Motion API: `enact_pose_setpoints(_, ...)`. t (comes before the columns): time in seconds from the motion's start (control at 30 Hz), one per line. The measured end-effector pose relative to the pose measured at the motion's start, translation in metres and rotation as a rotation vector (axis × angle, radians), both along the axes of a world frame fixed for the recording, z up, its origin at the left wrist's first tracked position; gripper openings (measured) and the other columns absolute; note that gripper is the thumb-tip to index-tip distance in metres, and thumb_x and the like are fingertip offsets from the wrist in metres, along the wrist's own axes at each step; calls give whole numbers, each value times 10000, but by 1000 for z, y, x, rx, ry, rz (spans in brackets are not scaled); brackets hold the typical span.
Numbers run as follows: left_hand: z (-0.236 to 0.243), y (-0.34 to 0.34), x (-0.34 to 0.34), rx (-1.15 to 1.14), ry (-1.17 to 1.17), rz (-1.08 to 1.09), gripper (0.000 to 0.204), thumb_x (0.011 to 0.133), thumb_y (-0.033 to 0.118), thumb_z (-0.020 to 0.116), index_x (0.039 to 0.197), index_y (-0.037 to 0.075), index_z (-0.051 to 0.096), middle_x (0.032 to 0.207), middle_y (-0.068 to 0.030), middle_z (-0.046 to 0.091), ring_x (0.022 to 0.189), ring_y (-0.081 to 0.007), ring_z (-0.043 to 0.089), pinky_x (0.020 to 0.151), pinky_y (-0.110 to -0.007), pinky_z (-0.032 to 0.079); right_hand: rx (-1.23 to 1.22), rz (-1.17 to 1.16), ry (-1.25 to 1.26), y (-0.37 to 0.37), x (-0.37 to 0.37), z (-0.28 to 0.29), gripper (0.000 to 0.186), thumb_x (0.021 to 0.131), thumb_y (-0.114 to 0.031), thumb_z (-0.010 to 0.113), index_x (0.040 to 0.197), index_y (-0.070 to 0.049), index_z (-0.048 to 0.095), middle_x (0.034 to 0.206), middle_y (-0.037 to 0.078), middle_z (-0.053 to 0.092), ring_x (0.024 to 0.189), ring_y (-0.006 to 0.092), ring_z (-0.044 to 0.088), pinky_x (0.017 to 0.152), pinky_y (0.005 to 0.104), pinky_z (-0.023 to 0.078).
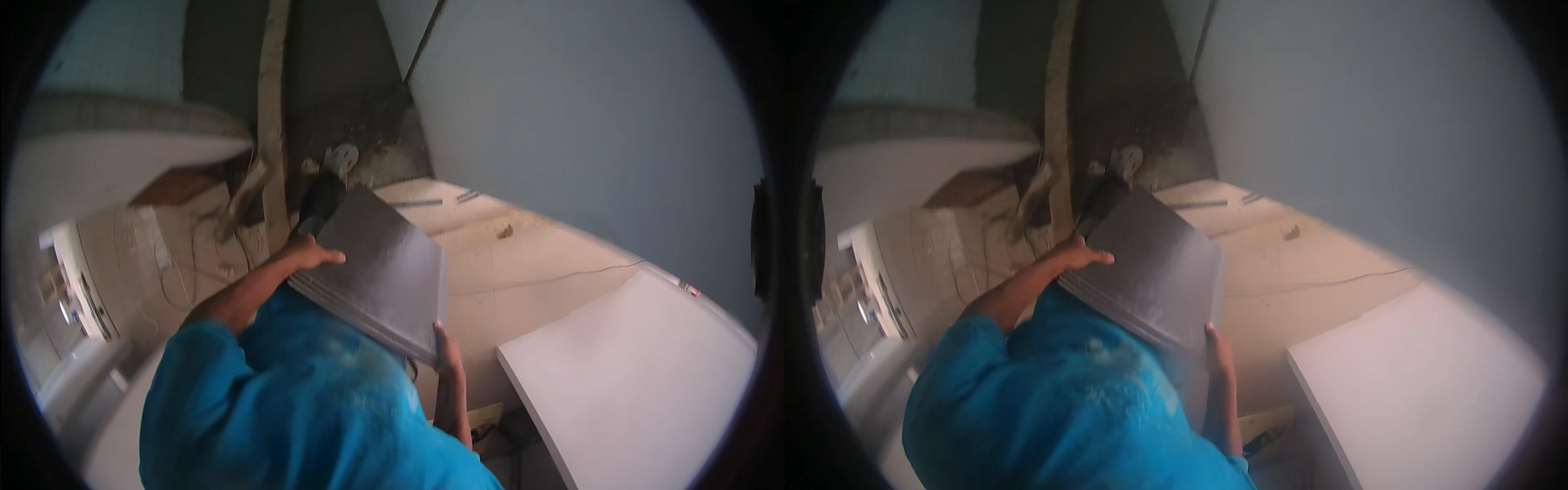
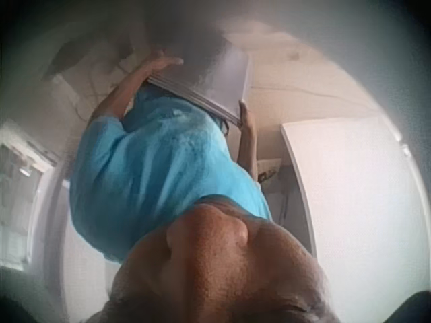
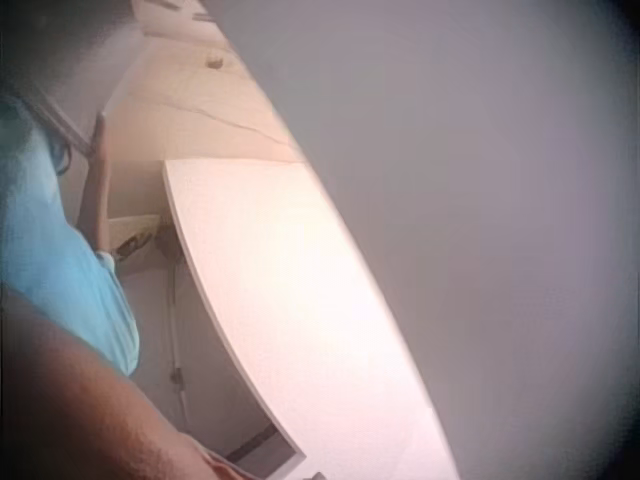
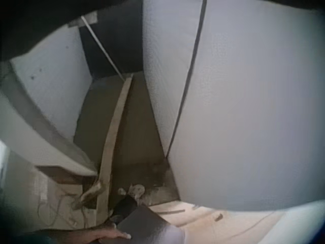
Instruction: The person places a dark rectangular tile on the floor, wipes it with a cloth, then uses a tape measure and a pen to mark measurements on the tile. The person also moves a metal ladder and carries the tile to another area.
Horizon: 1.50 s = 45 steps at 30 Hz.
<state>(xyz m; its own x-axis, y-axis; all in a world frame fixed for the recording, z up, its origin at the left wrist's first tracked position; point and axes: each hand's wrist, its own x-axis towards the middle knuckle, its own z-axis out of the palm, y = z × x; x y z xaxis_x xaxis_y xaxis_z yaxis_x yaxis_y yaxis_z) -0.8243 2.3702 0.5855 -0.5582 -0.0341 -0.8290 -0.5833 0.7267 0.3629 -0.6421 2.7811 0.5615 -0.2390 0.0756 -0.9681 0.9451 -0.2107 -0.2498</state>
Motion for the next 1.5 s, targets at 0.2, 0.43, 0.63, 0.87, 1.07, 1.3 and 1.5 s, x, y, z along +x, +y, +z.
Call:
enact_pose_setpoints(0.2, -44, -36, -199, 126, -202, -167, 944, 683, 563, 787, 1308, -89, 513, 1298, -274, 554, 1244, -347, 528, 1041, -394, 402, 10, -183, -214, -118, -112, -21, 679, 950, -439, 574, 1340, 103, 456, 1238, 210, 596, 1019, 283, 646, 856, 384, 537)
enact_pose_setpoints(0.43, -173, -74, -360, 142, -300, -471, 836, 754, 600, 721, 1295, -18, 569, 1308, -208, 583, 1246, -312, 523, 1053, -395, 382, -179, -486, -107, -208, -232, -141, 661, 983, -428, 513, 1352, 113, 423, 1288, 223, 556, 1116, 298, 599, 917, 393, 514)
enact_pose_setpoints(0.63, -253, -39, -467, -10, -268, -778, 609, 819, 573, 665, 1196, 94, 686, 1296, -126, 615, 1258, -294, 510, 1064, -394, 367, -219, -682, -61, -219, -296, -238, 476, 1005, -380, 475, 1248, 27, 517, 1064, 171, 659, 845, 235, 688, 682, 321, 591)
enact_pose_setpoints(0.87, -301, -10, -516, -93, -382, -791, 648, 862, 487, 672, 1343, 72, 545, 1450, -152, 440, 1357, -371, 375, 1087, -542, 309, -264, -687, -122, -213, -336, -286, 432, 993, -440, 473, 1023, -35, 619, 674, 89, 643, 423, 189, 581, 360, 295, 490)
enact_pose_setpoints(1.07, -310, 8, -532, -28, -394, -769, 730, 876, 500, 658, 1428, 68, 453, 1521, -164, 347, 1408, -354, 315, 1111, -540, 294, -350, -701, -178, -192, -343, -294, 445, 995, -439, 468, 985, -27, 637, 654, 100, 651, 467, 200, 606, 402, 298, 503)
enact_pose_setpoints(1.3, -326, -3, -545, 124, -469, -355, 485, 926, 360, 579, 1260, 22, 485, 1285, -169, 448, 1201, -320, 448, 979, -499, 419, -516, -708, -175, -175, -353, -298, 435, 992, -417, 478, 1026, -13, 636, 720, 135, 660, 592, 227, 651, 500, 318, 551)
enact_pose_setpoints(1.5, -329, -3, -558, 279, -526, 193, 298, 968, 240, 511, 1117, -18, 512, 1083, -174, 535, 1023, -291, 562, 866, -463, 527, -675, -823, -202, -156, -367, -296, 454, 992, -397, 479, 1056, 27, 627, 768, 154, 652, 659, 251, 658, 543, 326, 561)
